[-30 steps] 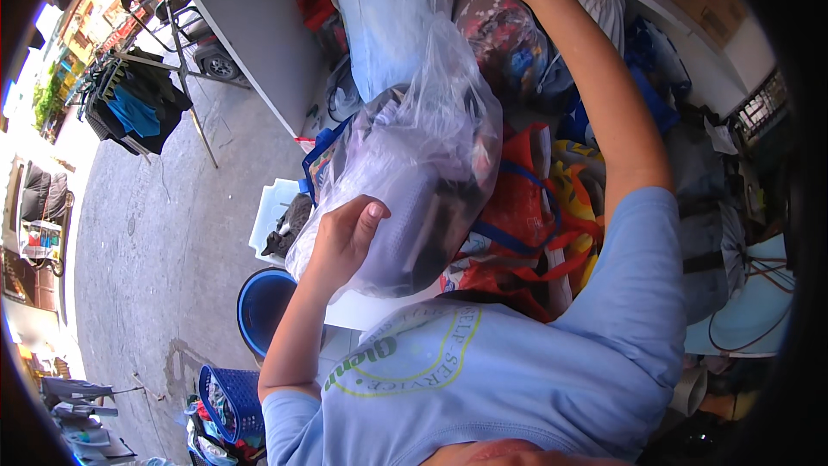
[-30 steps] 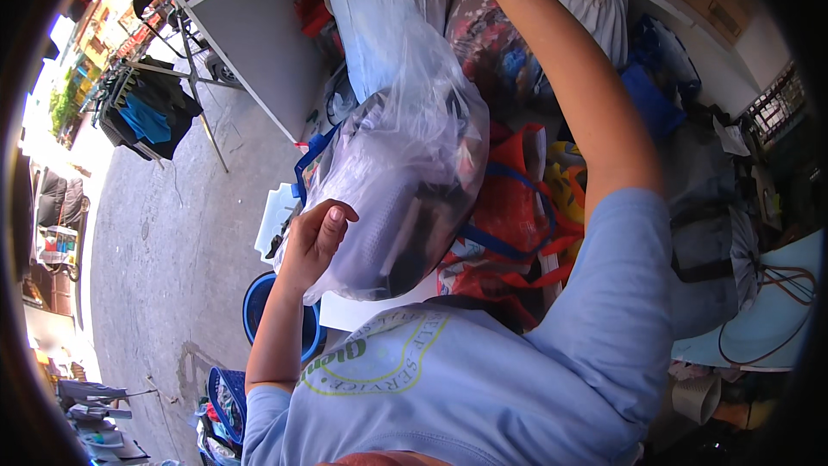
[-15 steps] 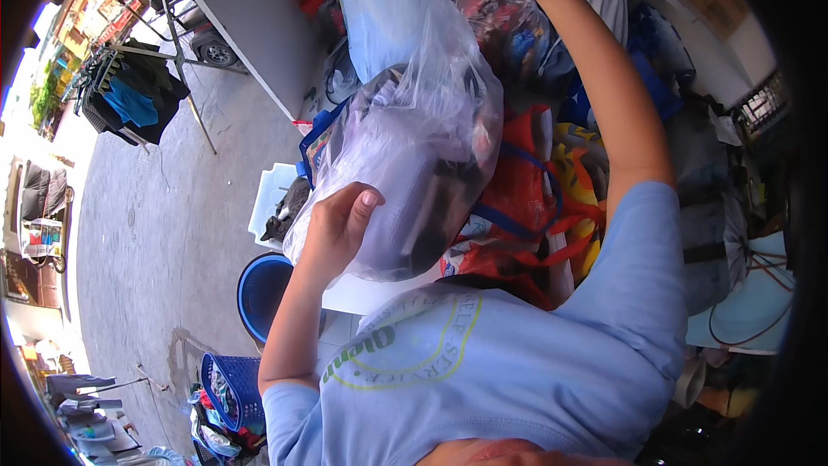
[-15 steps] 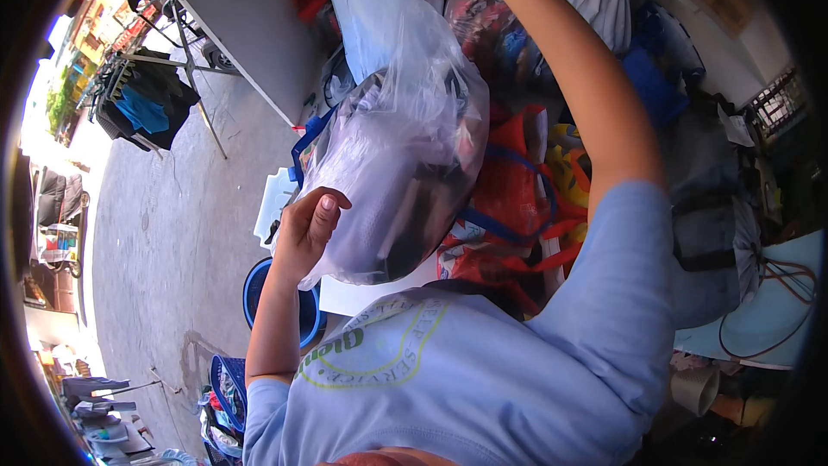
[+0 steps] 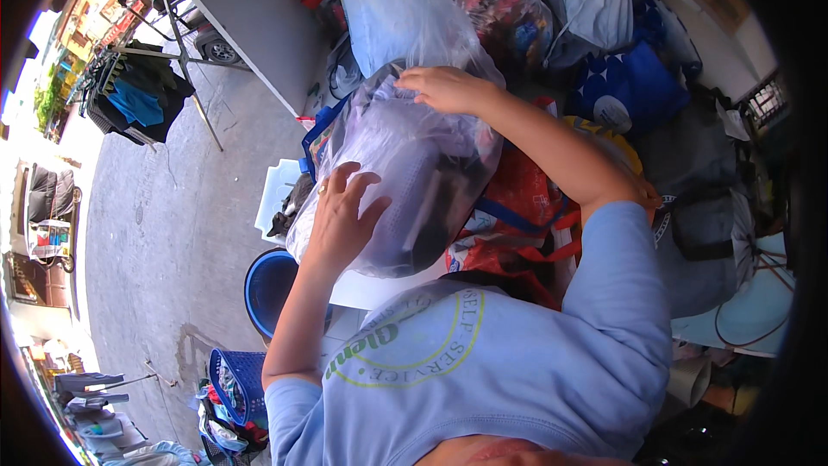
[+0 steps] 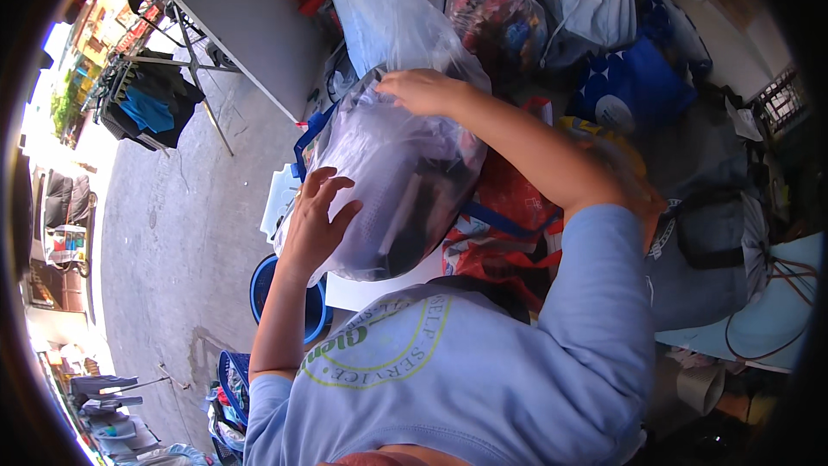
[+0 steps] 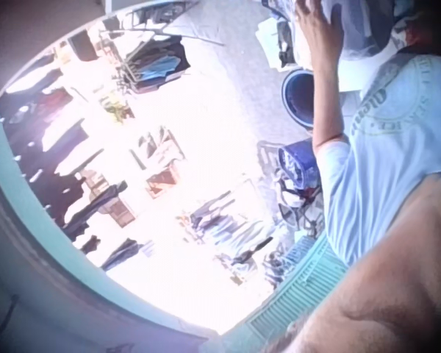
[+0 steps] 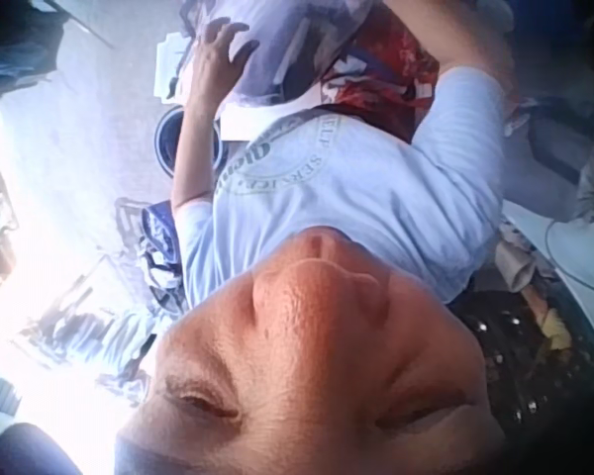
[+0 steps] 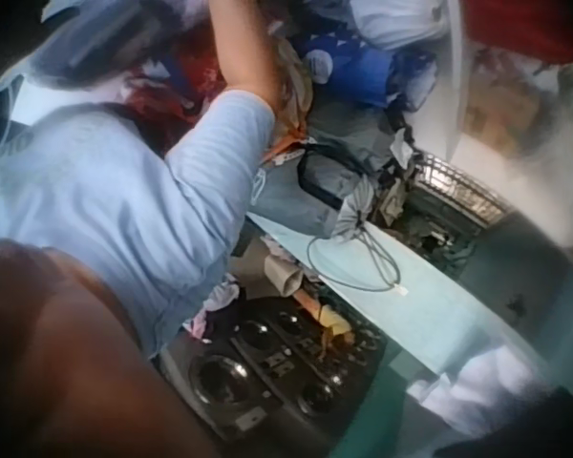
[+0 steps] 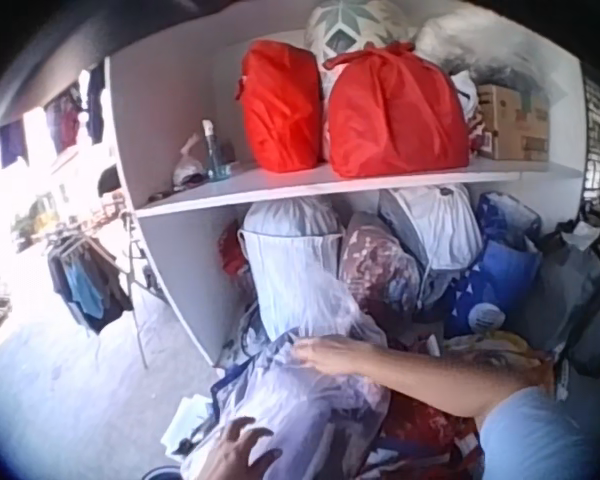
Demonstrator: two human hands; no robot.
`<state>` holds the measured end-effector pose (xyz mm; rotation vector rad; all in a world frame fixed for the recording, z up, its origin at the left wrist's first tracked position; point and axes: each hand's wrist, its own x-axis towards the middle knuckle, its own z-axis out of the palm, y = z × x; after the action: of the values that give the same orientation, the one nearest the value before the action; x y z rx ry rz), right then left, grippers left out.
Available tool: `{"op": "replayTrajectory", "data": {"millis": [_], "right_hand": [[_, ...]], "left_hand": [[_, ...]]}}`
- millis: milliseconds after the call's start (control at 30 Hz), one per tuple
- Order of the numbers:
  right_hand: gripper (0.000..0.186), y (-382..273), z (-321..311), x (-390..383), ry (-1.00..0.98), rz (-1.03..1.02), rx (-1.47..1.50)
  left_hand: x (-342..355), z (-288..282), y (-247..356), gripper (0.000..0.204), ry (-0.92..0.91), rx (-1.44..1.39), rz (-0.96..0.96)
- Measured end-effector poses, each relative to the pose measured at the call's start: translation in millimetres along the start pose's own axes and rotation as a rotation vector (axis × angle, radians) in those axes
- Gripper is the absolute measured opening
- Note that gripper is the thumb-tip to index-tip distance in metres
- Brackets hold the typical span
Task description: Tying a knot in a large plastic bag containing folded laundry.
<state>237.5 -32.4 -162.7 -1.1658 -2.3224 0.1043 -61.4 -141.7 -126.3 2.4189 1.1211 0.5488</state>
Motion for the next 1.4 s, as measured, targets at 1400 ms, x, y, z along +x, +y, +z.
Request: {"op": "replayTrajectory", "data": {"millis": [1400], "right_hand": [[0.005, -36.0, -135.7, 15.4, 0.35, 0.16, 0.123]], "left_hand": [[100.6, -65.3, 7.7, 0.015, 0.34, -0.141, 0.126]]}}
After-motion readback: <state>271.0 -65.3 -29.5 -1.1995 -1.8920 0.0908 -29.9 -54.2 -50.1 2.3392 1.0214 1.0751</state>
